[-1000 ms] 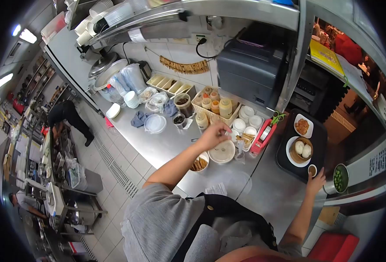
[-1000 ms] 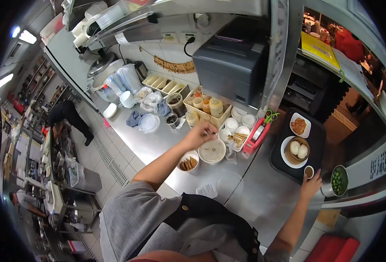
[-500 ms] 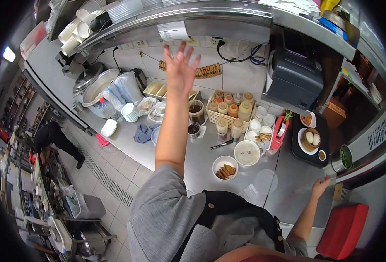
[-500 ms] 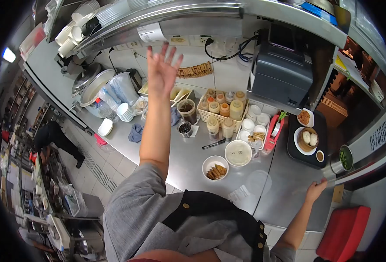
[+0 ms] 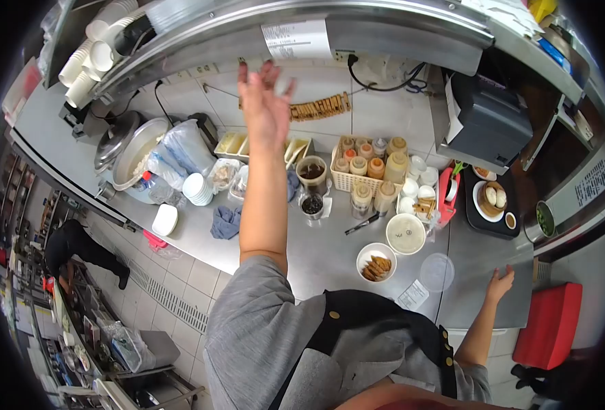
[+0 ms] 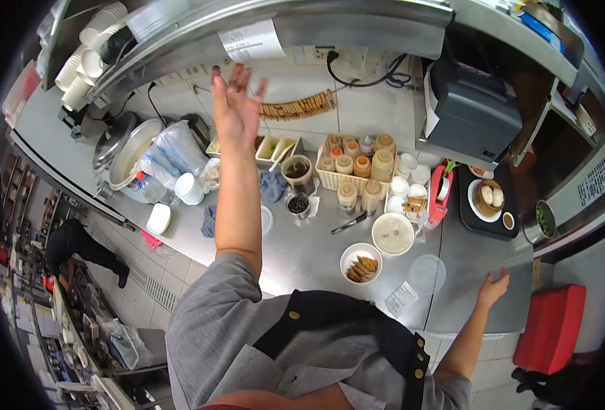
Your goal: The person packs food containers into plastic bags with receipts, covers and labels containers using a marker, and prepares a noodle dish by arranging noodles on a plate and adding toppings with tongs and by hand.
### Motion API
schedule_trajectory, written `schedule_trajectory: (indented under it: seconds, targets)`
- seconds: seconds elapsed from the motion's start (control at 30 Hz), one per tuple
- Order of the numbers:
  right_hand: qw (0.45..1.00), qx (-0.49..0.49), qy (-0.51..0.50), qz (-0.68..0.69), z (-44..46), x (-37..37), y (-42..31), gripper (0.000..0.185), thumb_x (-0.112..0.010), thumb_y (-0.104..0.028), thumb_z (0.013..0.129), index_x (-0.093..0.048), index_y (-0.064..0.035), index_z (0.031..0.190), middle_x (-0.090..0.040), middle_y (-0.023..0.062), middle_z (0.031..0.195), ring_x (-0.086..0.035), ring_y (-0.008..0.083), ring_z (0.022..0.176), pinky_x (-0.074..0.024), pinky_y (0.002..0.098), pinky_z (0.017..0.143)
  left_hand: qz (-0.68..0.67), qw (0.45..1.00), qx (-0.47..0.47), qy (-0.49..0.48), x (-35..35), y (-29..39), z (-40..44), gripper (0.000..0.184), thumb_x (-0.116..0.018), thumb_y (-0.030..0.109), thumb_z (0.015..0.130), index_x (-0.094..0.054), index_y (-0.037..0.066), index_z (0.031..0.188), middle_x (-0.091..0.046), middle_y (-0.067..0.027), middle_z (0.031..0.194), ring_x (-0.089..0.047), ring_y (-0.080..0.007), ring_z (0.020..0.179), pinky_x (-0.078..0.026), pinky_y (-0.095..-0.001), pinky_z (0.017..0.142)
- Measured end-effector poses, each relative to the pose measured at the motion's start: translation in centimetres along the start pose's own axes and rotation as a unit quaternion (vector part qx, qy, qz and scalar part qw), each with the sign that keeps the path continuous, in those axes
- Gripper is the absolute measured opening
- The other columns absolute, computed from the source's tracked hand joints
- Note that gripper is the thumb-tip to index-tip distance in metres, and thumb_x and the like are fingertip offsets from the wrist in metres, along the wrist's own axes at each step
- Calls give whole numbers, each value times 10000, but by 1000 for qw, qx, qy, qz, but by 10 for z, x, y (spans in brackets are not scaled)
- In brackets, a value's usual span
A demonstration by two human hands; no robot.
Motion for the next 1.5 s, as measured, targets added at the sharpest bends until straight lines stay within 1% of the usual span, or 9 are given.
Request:
schedule_trajectory:
  seconds: [0.17, 0.27, 0.37, 0.43, 0.53, 0.7, 0.87, 1.13, 1.5]
  targets:
    - [940, -145, 63, -304, -59, 69, 71, 415, -539, -475, 983, -740, -125, 1079, -664, 145, 1181, -588, 329, 1132, -408, 497, 976, 34, 925, 20, 378, 254, -44, 12, 131, -613, 259, 1007, -596, 131, 989, -498, 46, 837, -458, -87, 716, -417, -246, 651]
    - [897, -204, 60, -388, -121, 103, 156, 394, -528, -459, 961, -749, -163, 1096, -695, 109, 1150, -632, 321, 1076, -464, 492, 900, 78, 909, 147, 382, 367, -120, 15, 178, -597, 303, 1014, -615, 138, 1077, -439, 49, 790, -403, -91, 652, -369, -234, 594]
    - [824, -404, 24, -397, -185, 151, 175, 288, -582, -332, 895, -719, -112, 1020, -720, 101, 918, -701, 350, 857, -539, 504, 727, 47, 879, 233, 415, 395, -183, -1, 283, -574, 341, 1021, -609, 120, 1194, -436, 44, 775, -414, -88, 634, -400, -235, 591]
    - [877, -107, -257, -391, -220, 132, 130, 273, -585, -331, 882, -682, -78, 849, -688, 153, 818, -694, 364, 797, -524, 494, 673, 20, 859, 258, 442, 411, -216, -5, 348, -586, 375, 1005, -598, 104, 1223, -478, 7, 852, -463, -112, 714, -451, -270, 674]
    - [849, -86, -376, -362, -279, 132, 126, 287, -574, -333, 889, -684, -69, 884, -692, 160, 857, -690, 356, 843, -523, 486, 706, 28, 829, 301, 470, 399, -233, -8, 471, -565, 445, 995, -558, 95, 1308, -505, -43, 977, -504, -160, 861, -480, -347, 845]
    - [829, -231, -372, -348, -285, 131, 165, 316, -556, -338, 901, -688, -53, 943, -699, 170, 922, -684, 344, 920, -523, 471, 762, 74, 828, 307, 463, 404, -245, 5, 587, -556, 604, 957, -604, 111, 1273, -509, -36, 1181, -485, -146, 1016, -414, -453, 934]
    - [819, -343, -333, -317, -277, 126, 219, 352, -538, -342, 913, -691, -38, 1002, -706, 181, 988, -677, 332, 998, -522, 456, 817, -55, 856, 177, 483, 423, -243, 17, 154, -710, 229, 954, -650, 106, 883, -608, 7, 720, -506, -87, 573, -456, -178, 503]
    - [727, -606, -202, -252, -284, 125, 276, 486, -569, -446, 871, -692, -109, 1198, -709, 155, 1146, -647, 316, 1145, -488, 460, 945, 116, 938, 101, 310, 488, -182, -6, 153, -656, 229, 980, -619, 81, 983, -625, -27, 845, -594, -144, 745, -493, -241, 616]
    - [794, -543, 19, -274, -230, 144, 274, 464, -707, -373, 798, -645, -213, 1230, -618, 150, 1282, -488, 340, 1279, -281, 486, 1103, 183, 841, 479, -171, -58, -361, -259, 159, -713, -11, 900, -649, -33, 1043, -690, -146, 1071, -680, -191, 966, -586, -300, 865]
Point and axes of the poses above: each hand's wrist, its own z-axis towards the middle knuckle, its own x-axis out of the back of the hand, y = z × x, the point moved 10 cm from there along z, towards the middle knuckle
